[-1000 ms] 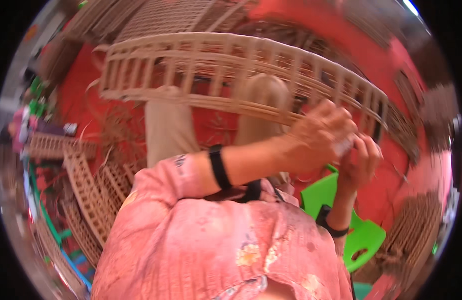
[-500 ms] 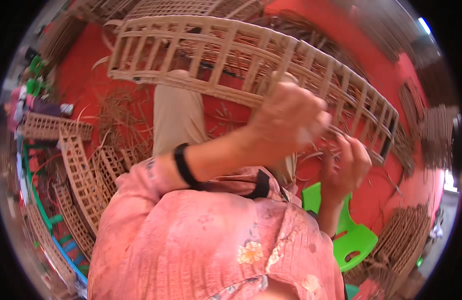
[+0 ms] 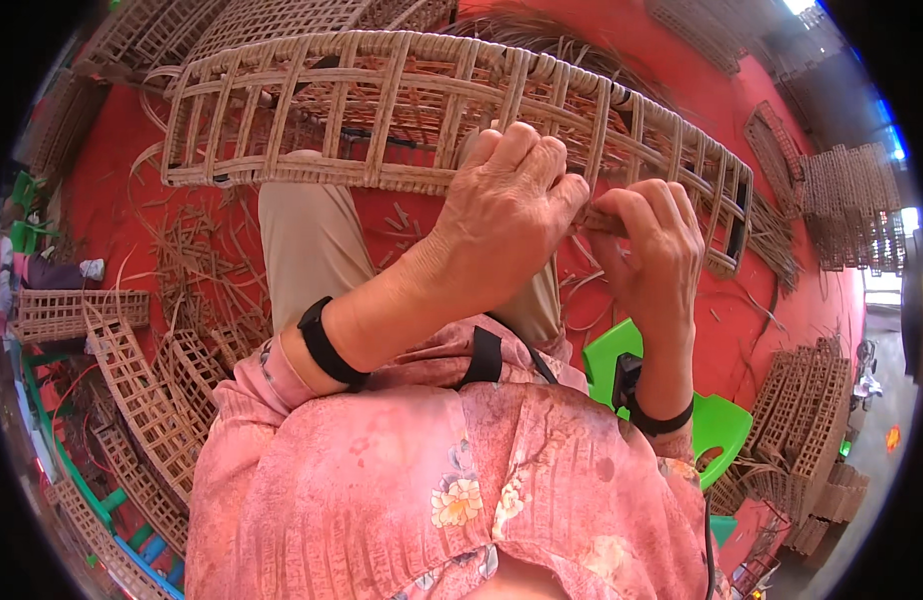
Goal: Manually weaving and assembling a curved bamboo or wood frame with thin strips.
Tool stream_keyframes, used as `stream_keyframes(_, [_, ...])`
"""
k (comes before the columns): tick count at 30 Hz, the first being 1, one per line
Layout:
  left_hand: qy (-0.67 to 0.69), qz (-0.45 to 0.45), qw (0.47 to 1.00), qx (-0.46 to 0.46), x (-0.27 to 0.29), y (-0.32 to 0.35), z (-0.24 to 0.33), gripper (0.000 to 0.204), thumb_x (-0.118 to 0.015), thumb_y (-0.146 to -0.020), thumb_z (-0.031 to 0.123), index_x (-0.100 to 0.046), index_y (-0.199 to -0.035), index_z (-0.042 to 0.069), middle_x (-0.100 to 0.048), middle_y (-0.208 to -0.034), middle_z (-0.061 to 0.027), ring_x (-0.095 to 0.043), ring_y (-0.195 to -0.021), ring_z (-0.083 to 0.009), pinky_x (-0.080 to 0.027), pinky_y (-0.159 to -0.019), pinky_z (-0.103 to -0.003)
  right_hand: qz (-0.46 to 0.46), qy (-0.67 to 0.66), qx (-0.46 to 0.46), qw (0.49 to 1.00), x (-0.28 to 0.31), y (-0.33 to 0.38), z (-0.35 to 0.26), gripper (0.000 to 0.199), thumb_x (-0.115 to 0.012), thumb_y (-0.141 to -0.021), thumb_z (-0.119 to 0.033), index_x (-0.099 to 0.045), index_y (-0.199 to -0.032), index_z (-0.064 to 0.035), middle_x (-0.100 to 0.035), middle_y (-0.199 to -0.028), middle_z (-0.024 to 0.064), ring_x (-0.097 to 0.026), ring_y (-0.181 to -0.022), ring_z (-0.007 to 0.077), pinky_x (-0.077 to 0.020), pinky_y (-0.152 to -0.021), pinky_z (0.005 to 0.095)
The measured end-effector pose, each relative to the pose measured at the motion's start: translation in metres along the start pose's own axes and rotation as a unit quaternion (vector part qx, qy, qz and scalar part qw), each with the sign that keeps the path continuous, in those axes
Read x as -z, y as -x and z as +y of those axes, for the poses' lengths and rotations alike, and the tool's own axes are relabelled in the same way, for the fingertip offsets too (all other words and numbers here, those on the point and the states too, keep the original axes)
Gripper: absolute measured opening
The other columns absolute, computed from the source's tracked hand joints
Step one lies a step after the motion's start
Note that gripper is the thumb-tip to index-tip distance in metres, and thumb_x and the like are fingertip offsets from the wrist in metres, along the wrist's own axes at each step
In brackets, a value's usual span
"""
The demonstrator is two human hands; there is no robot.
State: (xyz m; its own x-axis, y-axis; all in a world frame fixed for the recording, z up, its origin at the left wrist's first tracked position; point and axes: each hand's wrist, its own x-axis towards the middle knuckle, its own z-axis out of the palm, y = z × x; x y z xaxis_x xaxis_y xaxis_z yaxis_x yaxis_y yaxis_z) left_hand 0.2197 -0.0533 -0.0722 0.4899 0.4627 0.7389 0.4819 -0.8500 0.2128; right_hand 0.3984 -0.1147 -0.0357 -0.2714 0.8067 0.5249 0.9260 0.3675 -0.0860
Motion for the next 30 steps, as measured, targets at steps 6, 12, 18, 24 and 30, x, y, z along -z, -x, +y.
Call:
stream_keyframes(6, [0.013, 0.018, 0.998, -0.065, -0.004, 0.004, -0.011, 0.034, -0.080, -0.061, 0.015, -0.065, -0.091, 0.007, -0.055, -0.088, -0.0044, -0.055, -0.089, -0.0248, -0.047, -0.081, -0.038, 0.029, -0.037, 0.027, 0.999, -0.008, 0.004, 0.007, 0.024, -0.076, -0.067, -0.010, -0.063, -0.087, -0.0085, -0.057, -0.085, 0.0059, -0.056, -0.082, 0.0271, -0.0466, -0.072, 0.0398])
stream_keyframes(12, [0.017, 0.048, 0.993, -0.111, -0.006, 0.012, -0.014, 0.032, -0.078, -0.065, 0.018, -0.065, -0.092, 0.007, -0.057, -0.088, -0.0040, -0.056, -0.087, -0.0229, -0.049, -0.075, -0.036, 0.090, -0.020, 0.038, 0.995, -0.016, 0.015, 0.010, 0.030, -0.080, -0.065, -0.005, -0.067, -0.092, -0.0077, -0.060, -0.086, 0.0066, -0.057, -0.080, 0.0266, -0.0471, -0.069, 0.0381])
stream_keyframes(18, [-0.041, 0.041, 0.998, -0.038, 0.025, 0.031, -0.026, 0.036, -0.081, -0.071, 0.019, -0.066, -0.102, 0.009, -0.059, -0.099, -0.0037, -0.056, -0.088, -0.0233, -0.043, -0.077, -0.038, 0.148, 0.032, -0.020, 0.988, -0.008, 0.033, 0.017, 0.032, -0.083, -0.066, -0.011, -0.068, -0.095, -0.0104, -0.061, -0.093, 0.0054, -0.059, -0.088, 0.0259, -0.0486, -0.077, 0.0384])
stream_keyframes(24, [0.003, 0.001, 1.000, -0.015, 0.031, 0.021, -0.026, 0.041, -0.084, -0.062, 0.010, -0.064, -0.098, 0.008, -0.056, -0.092, -0.0053, -0.055, -0.086, -0.0254, -0.044, -0.073, -0.039, 0.077, 0.006, -0.053, 0.996, 0.010, 0.043, 0.032, 0.034, -0.082, -0.066, -0.011, -0.068, -0.096, -0.0099, -0.061, -0.096, 0.0052, -0.058, -0.091, 0.0266, -0.0476, -0.079, 0.0401])
stream_keyframes(30, [0.026, -0.021, 0.999, 0.005, 0.036, 0.017, -0.024, 0.035, -0.076, -0.064, 0.006, -0.060, -0.095, 0.007, -0.052, -0.090, -0.0055, -0.054, -0.085, -0.0253, -0.046, -0.075, -0.038, 0.071, 0.003, -0.050, 0.996, 0.009, 0.039, 0.031, 0.030, -0.080, -0.067, -0.010, -0.068, -0.094, -0.0106, -0.059, -0.094, 0.0042, -0.057, -0.088, 0.0260, -0.0466, -0.077, 0.0397])
